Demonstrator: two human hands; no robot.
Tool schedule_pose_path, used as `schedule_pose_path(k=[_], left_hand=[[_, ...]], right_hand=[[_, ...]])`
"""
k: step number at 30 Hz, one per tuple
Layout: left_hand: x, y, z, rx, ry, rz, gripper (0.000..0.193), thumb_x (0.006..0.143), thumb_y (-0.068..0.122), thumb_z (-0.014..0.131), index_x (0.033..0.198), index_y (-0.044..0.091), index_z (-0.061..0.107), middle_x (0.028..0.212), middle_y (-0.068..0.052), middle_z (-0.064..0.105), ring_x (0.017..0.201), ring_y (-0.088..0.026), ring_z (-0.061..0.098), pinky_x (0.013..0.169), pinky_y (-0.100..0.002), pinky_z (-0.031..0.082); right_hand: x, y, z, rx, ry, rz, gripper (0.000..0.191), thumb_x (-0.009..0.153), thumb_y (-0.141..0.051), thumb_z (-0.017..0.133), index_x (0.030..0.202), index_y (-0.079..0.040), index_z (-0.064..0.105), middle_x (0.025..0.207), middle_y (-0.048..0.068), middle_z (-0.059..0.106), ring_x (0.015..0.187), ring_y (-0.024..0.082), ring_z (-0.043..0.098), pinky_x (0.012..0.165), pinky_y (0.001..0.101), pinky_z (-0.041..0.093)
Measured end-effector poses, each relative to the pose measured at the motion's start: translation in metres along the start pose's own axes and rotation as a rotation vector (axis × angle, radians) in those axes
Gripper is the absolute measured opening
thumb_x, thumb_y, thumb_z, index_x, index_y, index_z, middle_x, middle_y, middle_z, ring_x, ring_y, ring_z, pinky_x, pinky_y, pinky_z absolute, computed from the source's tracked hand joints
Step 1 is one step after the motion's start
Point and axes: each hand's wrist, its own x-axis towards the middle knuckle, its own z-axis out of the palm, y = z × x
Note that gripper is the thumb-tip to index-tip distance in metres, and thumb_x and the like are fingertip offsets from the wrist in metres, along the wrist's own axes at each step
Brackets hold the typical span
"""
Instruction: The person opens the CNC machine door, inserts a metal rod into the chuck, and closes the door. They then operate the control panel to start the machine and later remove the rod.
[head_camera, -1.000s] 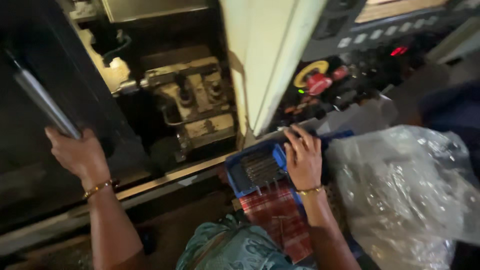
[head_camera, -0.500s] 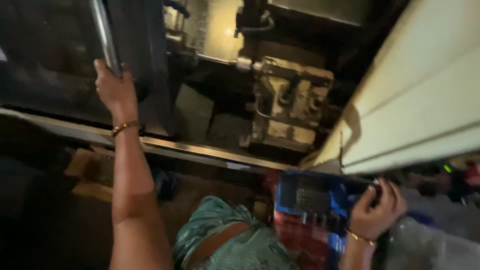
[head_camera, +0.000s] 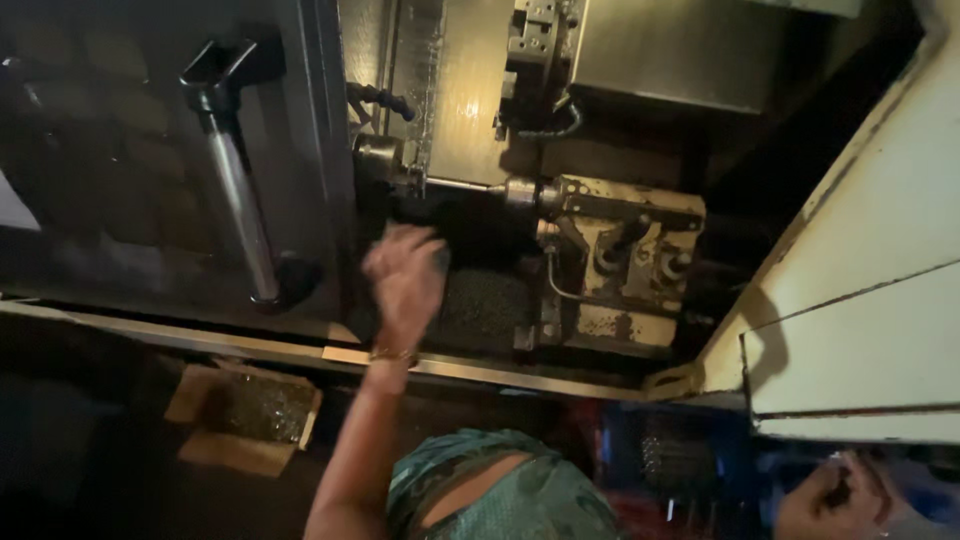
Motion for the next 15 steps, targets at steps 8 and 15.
schedule_pose_path(k=[8,15], left_hand=[[-0.017,-0.025,0.161,-1.120,-0.364,-1.422,0.045,0.098,0.036,0.068,0.131,0.007,0.060,0.121,-0.009,0.066,0.113,-0.029,0.063,0.095,-0.044,0.051],[0.022,-0.060,0.194,-1.318,0.033,-1.859,0.053,0.099,0.046,0.064,0.139,0.015,0.051,0.138,-0.005,0.061,0.134,-0.028,0.053,0.115,-0.049,0.037]], right_hand=[[-0.015,0.061,-0.015,0.338,-0.248,0.212,0.022,0.109,-0.004,0.065,0.129,0.004,0.066,0.127,0.025,0.059,0.104,0.024,0.067,0.084,0.0305,0.060],[0.019,0.088,-0.002,0.332,-0.344,0.220,0.028,0.103,-0.004,0.065,0.131,0.001,0.065,0.129,0.022,0.060,0.109,0.026,0.066,0.089,0.0334,0.058]])
